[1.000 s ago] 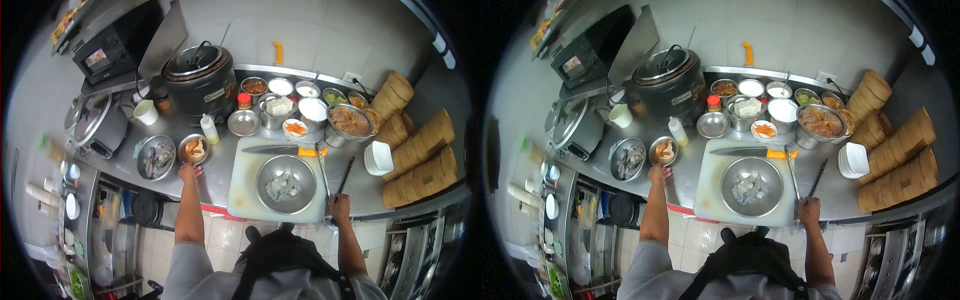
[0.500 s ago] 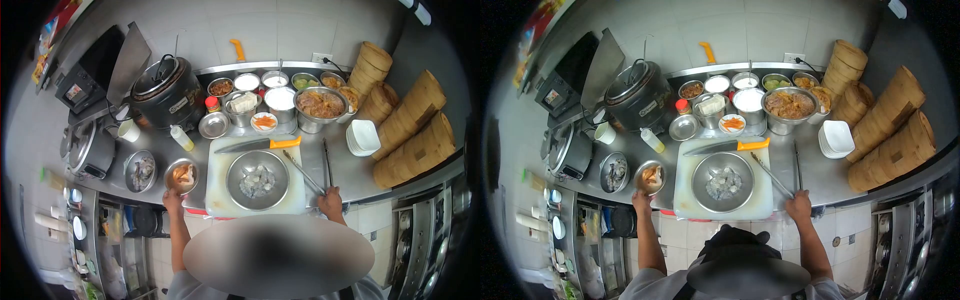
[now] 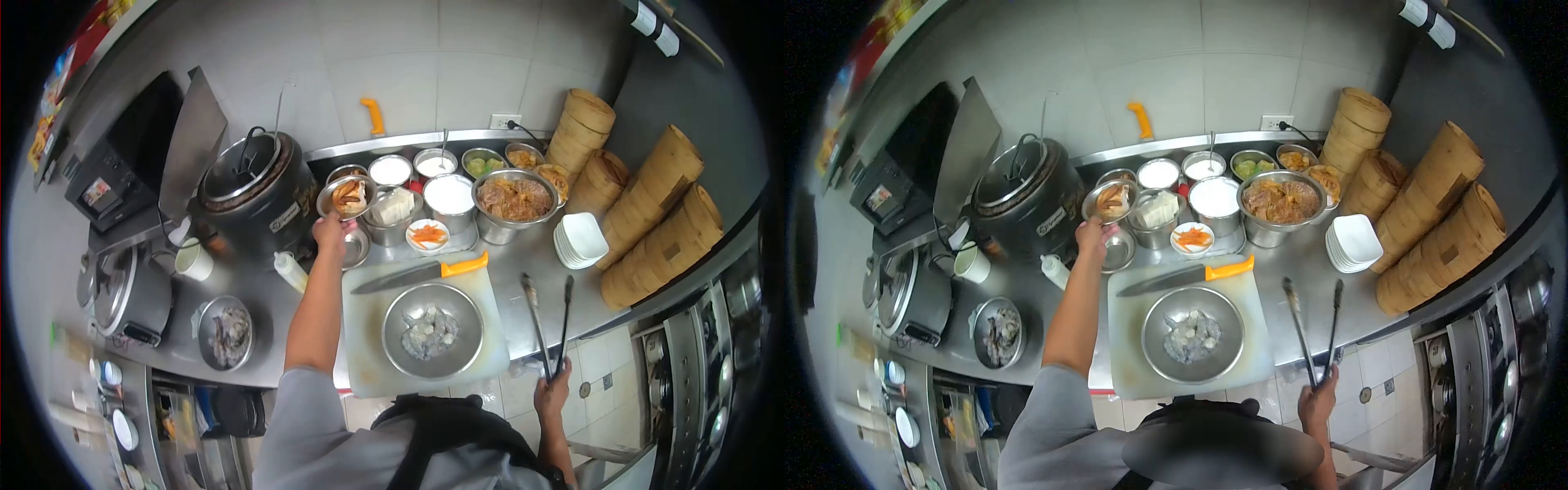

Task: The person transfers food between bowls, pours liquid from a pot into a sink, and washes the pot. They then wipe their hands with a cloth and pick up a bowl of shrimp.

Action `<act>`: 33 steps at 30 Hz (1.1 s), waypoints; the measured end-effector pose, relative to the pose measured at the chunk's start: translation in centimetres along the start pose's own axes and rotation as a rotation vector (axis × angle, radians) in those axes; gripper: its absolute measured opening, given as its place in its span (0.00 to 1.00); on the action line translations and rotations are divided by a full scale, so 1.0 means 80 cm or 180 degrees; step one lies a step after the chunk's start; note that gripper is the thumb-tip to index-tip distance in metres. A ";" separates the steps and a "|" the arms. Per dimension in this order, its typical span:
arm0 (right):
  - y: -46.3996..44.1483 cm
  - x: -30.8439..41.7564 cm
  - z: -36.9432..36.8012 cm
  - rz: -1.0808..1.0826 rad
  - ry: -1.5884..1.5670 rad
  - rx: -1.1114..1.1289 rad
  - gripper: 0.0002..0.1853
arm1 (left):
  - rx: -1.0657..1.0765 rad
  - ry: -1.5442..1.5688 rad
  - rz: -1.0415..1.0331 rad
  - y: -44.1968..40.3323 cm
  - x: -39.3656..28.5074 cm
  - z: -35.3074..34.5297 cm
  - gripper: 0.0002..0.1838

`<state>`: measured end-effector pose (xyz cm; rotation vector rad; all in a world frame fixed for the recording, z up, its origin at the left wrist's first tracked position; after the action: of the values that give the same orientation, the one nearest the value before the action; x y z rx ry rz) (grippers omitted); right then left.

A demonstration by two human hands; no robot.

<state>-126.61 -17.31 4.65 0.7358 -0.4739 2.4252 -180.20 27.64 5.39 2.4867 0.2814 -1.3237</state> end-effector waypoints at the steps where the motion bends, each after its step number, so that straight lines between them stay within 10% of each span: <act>1: 0.017 -0.006 0.006 -0.0376 -0.0118 -0.0008 0.38 | -0.0029 -0.0034 0.0065 -0.024 0.008 -0.009 0.11; 12: 0.163 -0.060 0.090 -0.1084 0.0365 -0.1121 0.35 | -0.0788 -0.0844 0.0747 -0.125 0.067 -0.006 0.14; 18: 0.159 -0.025 0.117 -0.1310 0.0045 -0.1384 0.32 | 0.0577 -0.2720 0.1268 -0.086 0.098 -0.006 0.22; 28: 0.132 0.002 0.087 -0.0765 -0.0629 -0.1374 0.33 | 0.0918 -0.2884 0.1406 -0.021 0.102 -0.034 0.20; 33: 0.131 0.015 0.086 -0.0788 -0.0470 -0.1347 0.32 | 0.1217 -0.1425 0.1564 -0.004 0.127 -0.060 0.13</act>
<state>-130.94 -28.27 9.05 0.7369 -0.8673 1.9593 -170.95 29.93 -0.58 2.2181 -0.6949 -1.7571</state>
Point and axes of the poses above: each hand's wrist, its own y-axis away from the middle knuckle, its own z-axis out of the back of the hand, x = y × z, the point moved 10 cm from there along -y, towards the middle knuckle
